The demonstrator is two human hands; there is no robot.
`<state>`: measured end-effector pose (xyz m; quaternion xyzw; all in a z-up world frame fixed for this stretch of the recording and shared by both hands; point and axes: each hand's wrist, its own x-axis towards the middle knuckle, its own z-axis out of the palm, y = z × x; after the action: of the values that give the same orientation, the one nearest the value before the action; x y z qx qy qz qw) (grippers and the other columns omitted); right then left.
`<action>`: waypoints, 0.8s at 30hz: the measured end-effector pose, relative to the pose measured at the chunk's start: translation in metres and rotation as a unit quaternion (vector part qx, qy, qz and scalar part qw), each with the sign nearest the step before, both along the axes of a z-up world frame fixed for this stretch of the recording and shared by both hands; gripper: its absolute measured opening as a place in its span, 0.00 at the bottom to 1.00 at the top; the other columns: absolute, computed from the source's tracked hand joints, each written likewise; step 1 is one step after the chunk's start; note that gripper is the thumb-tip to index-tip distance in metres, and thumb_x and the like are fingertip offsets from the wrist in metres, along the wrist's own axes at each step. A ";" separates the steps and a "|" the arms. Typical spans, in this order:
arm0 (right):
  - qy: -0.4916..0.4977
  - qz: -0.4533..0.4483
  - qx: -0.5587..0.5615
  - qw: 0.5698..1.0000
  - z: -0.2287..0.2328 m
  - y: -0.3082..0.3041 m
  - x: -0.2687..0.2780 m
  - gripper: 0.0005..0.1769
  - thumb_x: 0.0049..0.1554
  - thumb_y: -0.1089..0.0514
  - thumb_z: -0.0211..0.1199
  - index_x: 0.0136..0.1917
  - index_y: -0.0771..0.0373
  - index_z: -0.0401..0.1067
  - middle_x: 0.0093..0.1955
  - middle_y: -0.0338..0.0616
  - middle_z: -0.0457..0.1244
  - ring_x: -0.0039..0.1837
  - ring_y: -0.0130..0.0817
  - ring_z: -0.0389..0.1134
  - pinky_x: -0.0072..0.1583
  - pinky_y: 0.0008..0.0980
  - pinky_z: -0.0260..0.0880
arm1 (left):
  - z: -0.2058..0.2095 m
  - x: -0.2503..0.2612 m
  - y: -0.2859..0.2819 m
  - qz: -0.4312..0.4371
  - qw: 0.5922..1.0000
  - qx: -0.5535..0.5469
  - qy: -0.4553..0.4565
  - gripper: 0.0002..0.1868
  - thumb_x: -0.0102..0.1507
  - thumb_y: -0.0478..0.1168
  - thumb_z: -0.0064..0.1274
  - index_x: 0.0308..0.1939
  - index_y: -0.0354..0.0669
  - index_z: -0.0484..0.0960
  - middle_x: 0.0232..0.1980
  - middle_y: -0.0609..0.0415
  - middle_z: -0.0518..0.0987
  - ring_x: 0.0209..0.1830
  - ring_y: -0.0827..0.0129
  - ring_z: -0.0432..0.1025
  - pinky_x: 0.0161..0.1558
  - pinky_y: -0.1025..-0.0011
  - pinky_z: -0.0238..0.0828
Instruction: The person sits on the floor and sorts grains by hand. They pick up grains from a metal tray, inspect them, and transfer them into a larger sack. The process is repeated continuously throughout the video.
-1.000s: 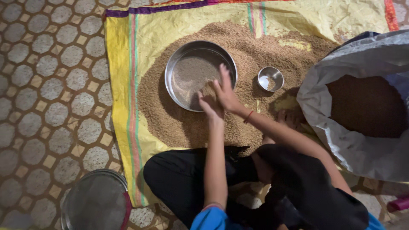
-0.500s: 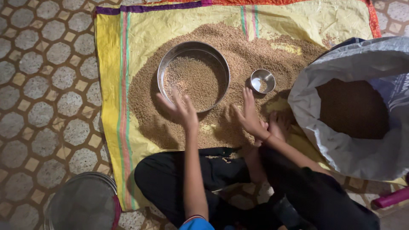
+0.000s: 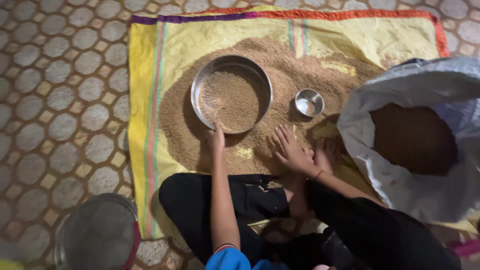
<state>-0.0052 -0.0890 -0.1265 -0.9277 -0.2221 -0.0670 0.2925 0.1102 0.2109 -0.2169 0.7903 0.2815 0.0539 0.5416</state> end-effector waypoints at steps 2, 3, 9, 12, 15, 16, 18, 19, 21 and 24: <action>0.004 0.042 0.010 0.999 -0.001 0.005 0.001 0.46 0.56 0.54 0.64 0.81 0.65 0.46 0.83 0.58 0.43 0.84 0.58 0.40 0.80 0.54 0.42 | -0.010 0.014 0.000 0.010 0.999 -0.027 0.037 0.39 0.72 0.62 0.34 0.68 0.28 0.71 0.70 0.29 0.71 0.71 0.41 0.65 0.71 0.57 0.59; 0.007 0.056 0.020 0.998 -0.001 0.006 -0.002 0.46 0.56 0.54 0.64 0.81 0.65 0.46 0.83 0.59 0.42 0.84 0.60 0.40 0.79 0.53 0.44 | -0.015 0.014 -0.001 0.017 0.999 -0.048 0.017 0.39 0.71 0.62 0.34 0.68 0.28 0.70 0.70 0.29 0.71 0.71 0.42 0.65 0.70 0.57 0.59; 0.075 0.060 -0.008 0.995 -0.007 -0.006 -0.014 0.49 0.53 0.55 0.65 0.81 0.65 0.46 0.82 0.60 0.42 0.82 0.60 0.41 0.76 0.50 0.48 | -0.044 -0.003 -0.012 0.063 0.985 -0.157 -0.029 0.37 0.69 0.57 0.43 0.67 0.25 0.68 0.69 0.30 0.72 0.69 0.45 0.68 0.67 0.60 0.62; 0.029 0.044 0.007 0.999 -0.002 -0.005 -0.012 0.46 0.56 0.54 0.65 0.80 0.64 0.47 0.82 0.58 0.44 0.82 0.60 0.43 0.78 0.51 0.47 | -0.048 -0.013 -0.009 0.047 0.969 -0.213 -0.114 0.35 0.66 0.50 0.49 0.69 0.25 0.66 0.70 0.34 0.71 0.70 0.50 0.67 0.68 0.61 0.61; 0.026 0.032 0.058 0.997 0.006 0.006 -0.017 0.42 0.59 0.53 0.64 0.80 0.63 0.49 0.82 0.56 0.45 0.83 0.57 0.46 0.80 0.51 0.47 | -0.045 -0.034 -0.011 0.052 0.946 -0.291 -0.134 0.35 0.62 0.45 0.49 0.69 0.28 0.66 0.69 0.39 0.72 0.66 0.54 0.68 0.66 0.62 0.62; 0.035 0.025 0.080 0.996 0.013 0.010 -0.019 0.41 0.61 0.52 0.63 0.80 0.63 0.49 0.83 0.55 0.46 0.83 0.56 0.47 0.80 0.52 0.47 | -0.038 -0.039 -0.011 0.047 0.943 -0.302 -0.129 0.34 0.62 0.43 0.50 0.69 0.27 0.66 0.68 0.40 0.73 0.65 0.54 0.68 0.65 0.62 0.63; 0.123 -0.023 0.221 0.967 0.028 0.021 -0.018 0.43 0.62 0.50 0.62 0.81 0.63 0.45 0.83 0.57 0.43 0.83 0.54 0.46 0.80 0.51 0.45 | -0.012 -0.042 -0.008 0.025 0.947 -0.296 -0.123 0.32 0.61 0.42 0.51 0.67 0.27 0.69 0.65 0.41 0.75 0.63 0.57 0.68 0.64 0.63 0.63; 0.166 -0.046 0.287 0.942 0.036 0.023 -0.017 0.43 0.62 0.49 0.61 0.82 0.63 0.44 0.84 0.59 0.42 0.83 0.54 0.45 0.79 0.51 0.45 | 0.002 -0.046 -0.008 0.014 0.952 -0.281 -0.119 0.31 0.61 0.42 0.51 0.65 0.27 0.71 0.64 0.43 0.75 0.62 0.59 0.68 0.63 0.63 0.64; 0.148 -0.085 0.380 0.909 0.050 0.023 -0.012 0.46 0.60 0.46 0.62 0.81 0.62 0.42 0.78 0.60 0.46 0.82 0.51 0.48 0.78 0.51 0.53 | 0.031 -0.055 -0.006 -0.010 0.956 -0.273 -0.106 0.31 0.60 0.43 0.51 0.66 0.35 0.68 0.62 0.48 0.75 0.59 0.62 0.69 0.61 0.65 0.64; 0.208 -0.206 0.520 0.802 0.062 0.003 0.009 0.47 0.59 0.41 0.59 0.80 0.55 0.37 0.76 0.52 0.46 0.79 0.47 0.51 0.73 0.52 0.59 | 0.053 -0.070 0.003 -0.065 0.955 -0.272 -0.103 0.30 0.61 0.44 0.50 0.66 0.45 0.64 0.58 0.53 0.73 0.54 0.64 0.70 0.57 0.67 0.65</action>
<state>0.0042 -0.0856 -0.0643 -0.6517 0.1082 -0.0368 0.7498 0.0401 0.2142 -0.1640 0.6200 0.1764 0.0206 0.7643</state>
